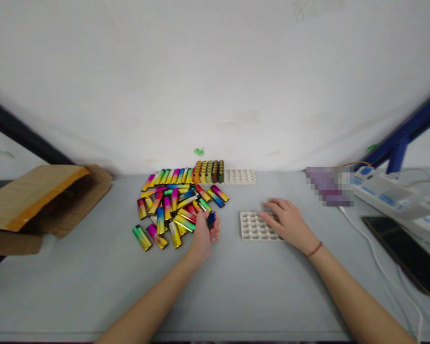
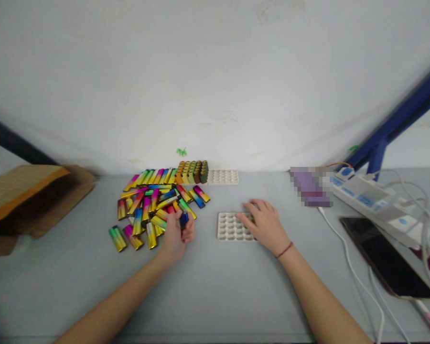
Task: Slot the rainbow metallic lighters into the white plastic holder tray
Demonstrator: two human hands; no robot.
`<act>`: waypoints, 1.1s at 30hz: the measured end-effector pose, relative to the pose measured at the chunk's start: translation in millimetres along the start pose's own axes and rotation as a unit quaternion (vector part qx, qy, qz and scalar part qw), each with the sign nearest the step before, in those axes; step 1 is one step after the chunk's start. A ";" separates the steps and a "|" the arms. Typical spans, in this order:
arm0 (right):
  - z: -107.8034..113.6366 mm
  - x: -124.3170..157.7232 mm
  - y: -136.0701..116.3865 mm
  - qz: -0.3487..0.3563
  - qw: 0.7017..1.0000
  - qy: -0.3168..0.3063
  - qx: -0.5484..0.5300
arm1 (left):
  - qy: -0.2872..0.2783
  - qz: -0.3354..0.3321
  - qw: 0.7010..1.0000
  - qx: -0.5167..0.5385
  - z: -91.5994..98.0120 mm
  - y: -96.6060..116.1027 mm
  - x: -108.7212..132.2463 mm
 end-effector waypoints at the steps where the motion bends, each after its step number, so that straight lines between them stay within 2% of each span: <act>1: 0.0 0.1 -0.2 0.001 1.000 -0.001 0.000 | 0.003 0.000 1.000 0.002 -0.2 -0.1 0.2; 7: 0.3 -0.1 -1.1 0.002 1.000 -0.005 0.001 | 0.019 -0.001 1.000 0.012 -0.8 3.8 2.1; 18: -1.0 -1.0 -1.4 0.000 1.000 -0.009 0.005 | -0.009 0.016 1.000 -0.007 1.3 0.4 -1.2; 22: 9.3 -2.4 6.9 0.012 0.998 -0.043 -0.038 | 0.002 0.000 1.000 -0.007 1.0 -0.6 -3.4; 25: 19.4 1.2 18.5 0.033 0.989 -0.111 -0.088 | 0.007 -0.049 0.999 -0.017 -1.8 1.8 -4.9; 28: 23.2 7.4 27.8 0.021 0.981 -0.172 -0.088 | 0.010 -0.123 0.991 -0.052 -4.1 8.0 -7.3; 31: 21.7 10.5 28.5 0.012 0.980 -0.186 -0.076 | 0.030 -0.184 0.973 -0.137 -3.8 15.0 -12.7; 33: 20.7 10.0 25.9 0.012 0.979 -0.186 -0.079 | 0.046 -0.233 0.948 -0.213 -5.1 20.0 -17.4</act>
Point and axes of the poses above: each hand's wrist, its own x-axis away from the middle knuckle, its own z-axis out of the back of the hand, y = z × x, the point moved 2 cm from there along -x, towards the middle knuckle, and after that the axes turned 15 degrees about -x, right-handed, at the moved point
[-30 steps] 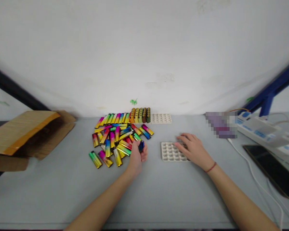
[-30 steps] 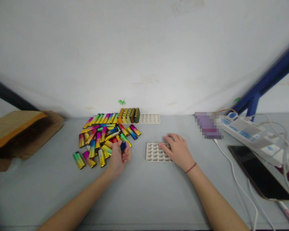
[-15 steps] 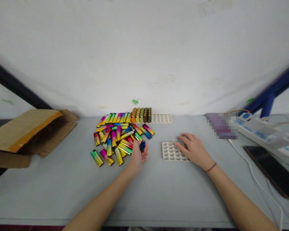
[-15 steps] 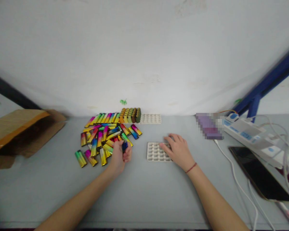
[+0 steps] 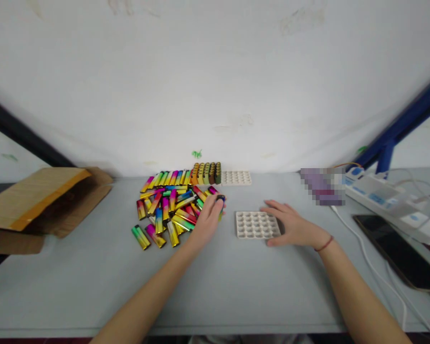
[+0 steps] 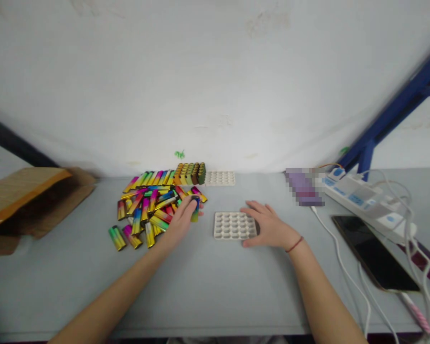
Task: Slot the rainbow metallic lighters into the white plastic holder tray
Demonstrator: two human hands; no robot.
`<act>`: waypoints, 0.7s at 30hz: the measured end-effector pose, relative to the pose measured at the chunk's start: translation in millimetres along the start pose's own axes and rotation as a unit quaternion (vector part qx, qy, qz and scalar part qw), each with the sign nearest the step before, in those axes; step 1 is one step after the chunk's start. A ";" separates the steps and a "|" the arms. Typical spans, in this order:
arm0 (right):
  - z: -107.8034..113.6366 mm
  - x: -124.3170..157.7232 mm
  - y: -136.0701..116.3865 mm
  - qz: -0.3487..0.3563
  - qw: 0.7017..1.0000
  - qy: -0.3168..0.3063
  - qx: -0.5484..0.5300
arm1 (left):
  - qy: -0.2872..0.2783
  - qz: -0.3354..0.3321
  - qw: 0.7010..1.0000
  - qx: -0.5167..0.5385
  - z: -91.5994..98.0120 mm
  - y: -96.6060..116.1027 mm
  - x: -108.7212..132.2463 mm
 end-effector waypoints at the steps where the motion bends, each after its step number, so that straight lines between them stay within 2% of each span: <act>1: 0.1 -0.7 -1.2 -0.003 1.000 -0.001 -0.005 | 0.000 -0.025 0.999 -0.033 -1.6 1.8 -3.1; 3: 1.6 -1.8 -2.8 -0.014 1.000 -0.005 -0.022 | -0.014 -0.060 0.996 -0.068 -8.6 6.6 -8.6; 9: 7.5 -1.7 -4.2 0.011 0.997 0.002 -0.071 | -0.084 -0.099 0.987 -0.099 -48.8 25.1 -15.8; 13: 6.2 -3.6 -3.6 0.020 0.997 0.015 -0.075 | -0.107 -0.123 0.979 -0.127 -70.6 28.3 -17.9; 21: 7.6 -7.5 -7.2 0.054 0.995 0.031 -0.076 | -0.140 -0.195 0.948 -0.211 -83.7 28.9 -19.2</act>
Point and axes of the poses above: each hand's wrist, its own x-axis away from the middle knuckle, its own z-axis out of the back of the hand, y = z × x, the point moved 2 cm from there along -x, towards the middle knuckle, and after that the axes turned 15 degrees about -x, right-handed, at the moved point
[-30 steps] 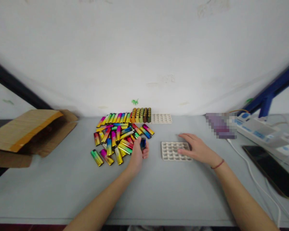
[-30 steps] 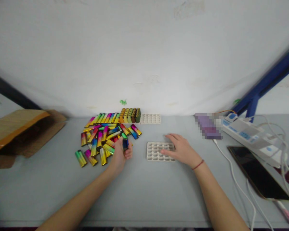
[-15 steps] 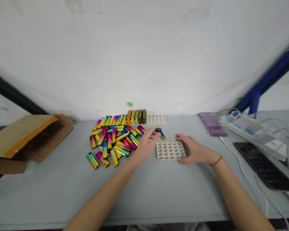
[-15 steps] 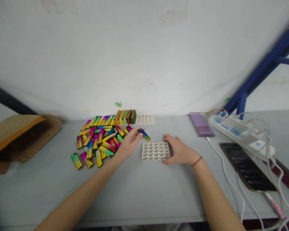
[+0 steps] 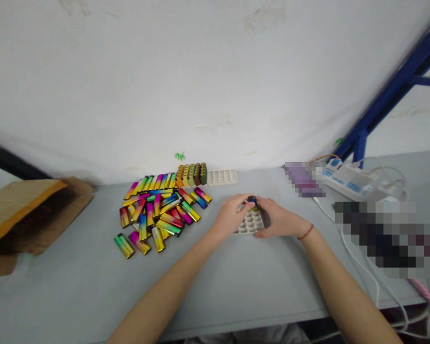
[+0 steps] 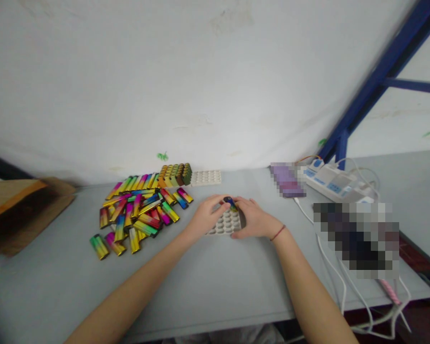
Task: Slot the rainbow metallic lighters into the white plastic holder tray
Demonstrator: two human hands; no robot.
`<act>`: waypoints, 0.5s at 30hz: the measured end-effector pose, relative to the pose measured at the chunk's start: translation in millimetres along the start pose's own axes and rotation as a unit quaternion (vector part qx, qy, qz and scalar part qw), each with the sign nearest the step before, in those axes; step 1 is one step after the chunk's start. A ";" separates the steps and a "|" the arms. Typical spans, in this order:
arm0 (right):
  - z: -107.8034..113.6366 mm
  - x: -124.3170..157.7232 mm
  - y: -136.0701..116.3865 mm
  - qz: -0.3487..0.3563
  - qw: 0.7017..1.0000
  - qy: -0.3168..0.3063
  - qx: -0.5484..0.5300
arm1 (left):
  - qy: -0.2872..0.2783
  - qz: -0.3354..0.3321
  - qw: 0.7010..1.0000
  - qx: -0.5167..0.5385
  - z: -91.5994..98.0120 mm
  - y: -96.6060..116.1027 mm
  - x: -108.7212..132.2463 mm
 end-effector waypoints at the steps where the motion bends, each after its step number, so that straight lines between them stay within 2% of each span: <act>1: 0.2 -0.1 -0.4 -0.001 1.000 0.000 0.000 | -0.004 -0.004 1.000 -0.019 -0.5 0.6 0.1; 10: -0.1 -0.5 -1.1 -0.016 1.000 -0.008 0.011 | -0.013 0.005 0.995 -0.101 -4.5 1.8 -1.0; 15: -1.0 -0.5 2.2 -0.011 1.000 -0.004 0.016 | -0.048 0.018 0.982 -0.181 -2.4 11.8 -4.5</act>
Point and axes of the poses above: each hand's wrist, its own x-axis away from the middle knuckle, its own z-axis out of the back of the hand, y = z × x, the point moved 2 cm from there along -x, towards the middle knuckle, and after that the axes turned 15 degrees about -x, right-handed, at the moved point
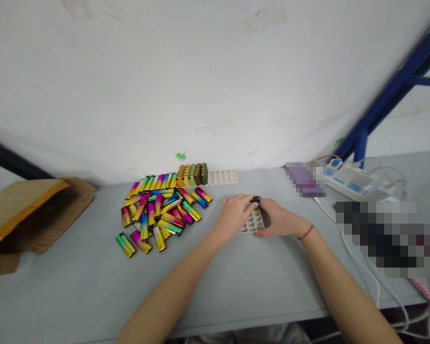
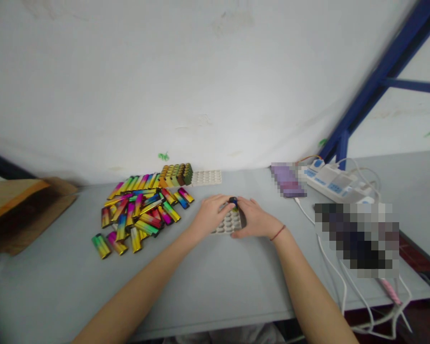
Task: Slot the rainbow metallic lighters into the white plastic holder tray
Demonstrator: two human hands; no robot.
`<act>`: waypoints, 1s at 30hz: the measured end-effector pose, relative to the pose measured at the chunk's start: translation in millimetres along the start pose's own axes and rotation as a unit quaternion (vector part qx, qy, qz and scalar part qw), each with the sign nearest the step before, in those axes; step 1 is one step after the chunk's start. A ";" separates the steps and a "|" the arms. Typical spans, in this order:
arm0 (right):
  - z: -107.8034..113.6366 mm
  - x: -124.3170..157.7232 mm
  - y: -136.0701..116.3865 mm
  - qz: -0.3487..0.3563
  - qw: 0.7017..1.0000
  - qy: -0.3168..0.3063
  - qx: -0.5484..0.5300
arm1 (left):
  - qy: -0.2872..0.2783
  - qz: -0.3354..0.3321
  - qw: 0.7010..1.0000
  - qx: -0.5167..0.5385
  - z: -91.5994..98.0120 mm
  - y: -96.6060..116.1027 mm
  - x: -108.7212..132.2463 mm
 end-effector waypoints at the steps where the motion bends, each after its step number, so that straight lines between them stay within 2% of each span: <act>1: -0.2 -0.1 0.6 -0.003 1.000 0.001 0.000 | -0.008 0.001 1.000 -0.016 1.3 2.2 -0.4; 8: 0.8 -1.0 -2.0 -0.012 1.000 -0.010 -0.020 | -0.023 0.007 0.998 -0.058 4.6 9.3 -2.8; 11: 1.9 -0.8 -2.0 -0.015 1.000 -0.005 -0.024 | -0.031 -0.016 0.998 -0.060 5.1 6.6 -0.8; 14: 2.5 -0.4 0.2 -0.021 0.999 -0.004 -0.029 | -0.011 -0.026 0.995 -0.091 12.2 -7.5 6.7; 16: 2.8 -0.2 1.6 -0.020 0.999 -0.007 -0.031 | 0.019 0.016 0.988 -0.152 21.7 -25.7 14.2; 19: 3.1 0.0 2.4 -0.013 0.999 -0.008 -0.028 | 0.051 0.100 0.956 -0.270 36.2 -57.6 26.7; 22: 2.5 0.1 2.8 -0.017 0.999 -0.013 -0.024 | 0.016 0.127 0.939 -0.320 40.1 -79.8 36.5; 25: 0.8 -0.2 4.6 -0.028 0.999 -0.017 -0.017 | -0.005 0.117 0.935 -0.334 36.6 -85.3 41.0; 30: -1.5 -1.0 8.0 -0.035 0.999 -0.015 -0.008 | -0.001 0.087 0.949 -0.304 32.9 -76.1 38.1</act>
Point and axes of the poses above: each hand's wrist, its own x-axis away from the middle knuckle, its own z-axis out of the back of the hand, y = z × x, the point moved 2 cm from there along -x, towards the middle knuckle, and after that the axes turned 15 degrees about -x, right-handed, at the moved point
